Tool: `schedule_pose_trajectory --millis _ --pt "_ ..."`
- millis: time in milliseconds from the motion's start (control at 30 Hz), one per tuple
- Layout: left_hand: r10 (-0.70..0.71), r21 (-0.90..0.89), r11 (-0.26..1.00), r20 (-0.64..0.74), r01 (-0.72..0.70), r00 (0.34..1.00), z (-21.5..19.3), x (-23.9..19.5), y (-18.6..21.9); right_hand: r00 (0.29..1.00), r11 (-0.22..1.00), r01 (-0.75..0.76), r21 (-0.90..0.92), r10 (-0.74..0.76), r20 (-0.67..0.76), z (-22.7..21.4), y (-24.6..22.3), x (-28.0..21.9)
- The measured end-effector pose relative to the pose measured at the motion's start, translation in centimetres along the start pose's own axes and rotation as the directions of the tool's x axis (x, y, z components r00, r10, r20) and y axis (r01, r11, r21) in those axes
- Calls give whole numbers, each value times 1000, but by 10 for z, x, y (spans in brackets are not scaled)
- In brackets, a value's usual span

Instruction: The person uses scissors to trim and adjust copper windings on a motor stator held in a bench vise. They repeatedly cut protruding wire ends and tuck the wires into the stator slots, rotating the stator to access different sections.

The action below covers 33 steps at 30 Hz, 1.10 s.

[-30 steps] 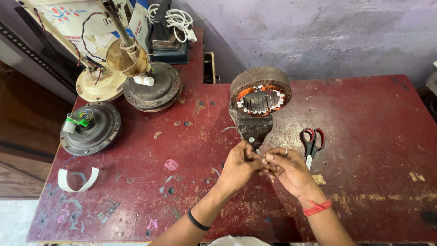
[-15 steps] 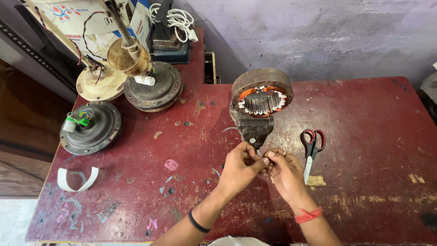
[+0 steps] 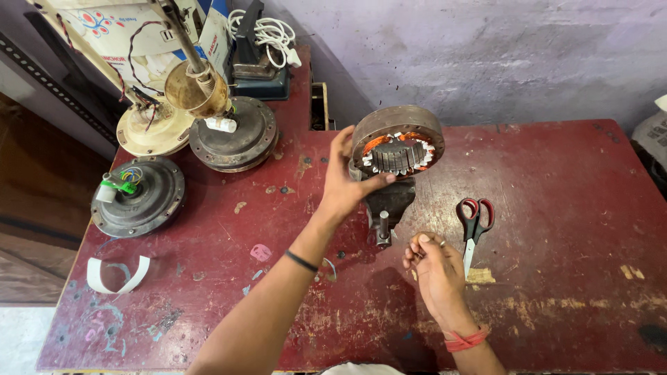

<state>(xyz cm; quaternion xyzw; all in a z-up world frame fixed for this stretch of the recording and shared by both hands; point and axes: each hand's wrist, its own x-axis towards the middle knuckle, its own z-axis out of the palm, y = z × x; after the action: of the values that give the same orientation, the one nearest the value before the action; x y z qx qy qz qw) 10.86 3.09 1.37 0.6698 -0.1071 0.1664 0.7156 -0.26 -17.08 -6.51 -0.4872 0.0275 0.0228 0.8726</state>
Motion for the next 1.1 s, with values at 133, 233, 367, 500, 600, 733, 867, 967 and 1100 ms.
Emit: schedule_pose_trajectory --millis 133,233,367,500,600,733,867,967,1100 --pt "-51 -165 984 132 72 990 10 13 -10 997 999 43 -8 -43 -64 -5 3 1" --pt "-74 -213 969 217 121 973 7 12 -15 989 997 55 -58 -63 -136 -12 6 2" --pt "-11 -71 997 281 32 960 -2 18 -16 989 992 96 -78 -104 -103 -18 10 -1" --pt "-53 -44 997 293 69 955 -4 20 -15 990 993 95 -75 -102 -102 -20 17 -4" --pt "-92 -60 992 289 114 953 -4 21 -18 988 989 107 -98 -117 -97 -19 21 -3" --pt "-116 -64 988 275 139 954 -2 24 -21 989 894 135 -427 -149 0 -16 5 1" --pt "-95 -98 987 299 130 950 -3 24 -21 926 844 348 -409 -376 11 -6 -45 38" --pt "-142 -129 973 322 192 936 -6 23 -18 934 819 329 -471 -357 32 11 -79 71" --pt "-200 -156 953 320 259 926 -7 21 -14 899 862 410 -298 -329 288 49 -88 117"
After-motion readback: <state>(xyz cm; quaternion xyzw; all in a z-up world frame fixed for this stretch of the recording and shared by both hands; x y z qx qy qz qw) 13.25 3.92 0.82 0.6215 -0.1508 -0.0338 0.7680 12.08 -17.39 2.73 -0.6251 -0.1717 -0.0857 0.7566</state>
